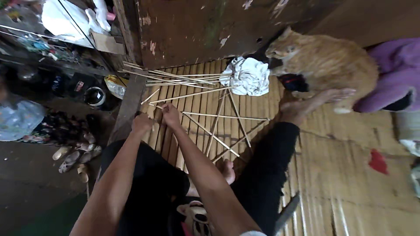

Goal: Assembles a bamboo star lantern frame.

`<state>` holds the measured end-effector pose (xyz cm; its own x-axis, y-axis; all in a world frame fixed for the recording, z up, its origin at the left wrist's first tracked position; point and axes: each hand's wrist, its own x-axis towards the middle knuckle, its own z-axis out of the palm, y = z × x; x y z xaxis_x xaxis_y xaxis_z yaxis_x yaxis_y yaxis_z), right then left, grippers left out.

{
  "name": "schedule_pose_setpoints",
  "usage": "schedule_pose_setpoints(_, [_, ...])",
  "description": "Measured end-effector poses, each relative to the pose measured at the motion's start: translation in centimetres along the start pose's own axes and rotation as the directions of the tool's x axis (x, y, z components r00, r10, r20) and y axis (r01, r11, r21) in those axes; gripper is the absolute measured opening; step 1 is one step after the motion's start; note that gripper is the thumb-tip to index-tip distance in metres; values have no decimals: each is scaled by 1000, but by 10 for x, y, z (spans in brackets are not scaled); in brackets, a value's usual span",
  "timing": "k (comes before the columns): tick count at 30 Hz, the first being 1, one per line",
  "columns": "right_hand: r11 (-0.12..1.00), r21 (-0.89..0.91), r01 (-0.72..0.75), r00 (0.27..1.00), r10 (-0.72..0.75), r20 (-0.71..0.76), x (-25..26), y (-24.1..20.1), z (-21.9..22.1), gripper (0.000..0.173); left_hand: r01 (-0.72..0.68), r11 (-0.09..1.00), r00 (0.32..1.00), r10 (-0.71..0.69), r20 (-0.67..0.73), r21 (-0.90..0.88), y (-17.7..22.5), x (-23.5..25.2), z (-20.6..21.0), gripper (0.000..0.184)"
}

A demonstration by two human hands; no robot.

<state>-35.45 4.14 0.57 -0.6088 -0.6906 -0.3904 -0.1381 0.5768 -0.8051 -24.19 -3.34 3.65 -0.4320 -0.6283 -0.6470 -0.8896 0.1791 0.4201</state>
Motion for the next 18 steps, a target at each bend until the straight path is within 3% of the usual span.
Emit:
schedule_pose_setpoints(2, [986,-147,75,996,-80,-25,9,-10,2,28,-58,920,998,45,-42,-388,0,1,-4,31])
schedule_pose_setpoints(4, [944,-290,158,981,-182,-60,20,-11,11,28,-39,670,999,47,-10,-741,1,-4,-9,17])
schedule_pose_setpoints(6, [871,-437,225,962,-269,-41,25,-5,20,31,11,382,990,125,64,-924,-2,-8,-19,21])
schedule_pose_setpoints(8, [766,-558,319,923,-386,-2,28,10,32,31,40,209,980,182,79,-977,-4,-10,-24,24])
schedule_pose_setpoints(11, [701,-597,389,881,-473,19,25,16,41,24,43,114,977,202,66,-993,-3,-10,-27,29])
schedule_pose_setpoints(13, [767,-518,379,902,-431,21,16,10,39,24,36,103,974,218,58,-994,-3,-11,-27,37])
schedule_pose_setpoints(16, [950,-209,231,972,-234,11,4,6,25,22,19,89,961,274,43,-996,-4,-11,-29,41])
schedule_pose_setpoints(18, [997,17,78,997,-78,5,-14,18,10,20,15,75,946,321,38,-997,-4,-14,-30,42])
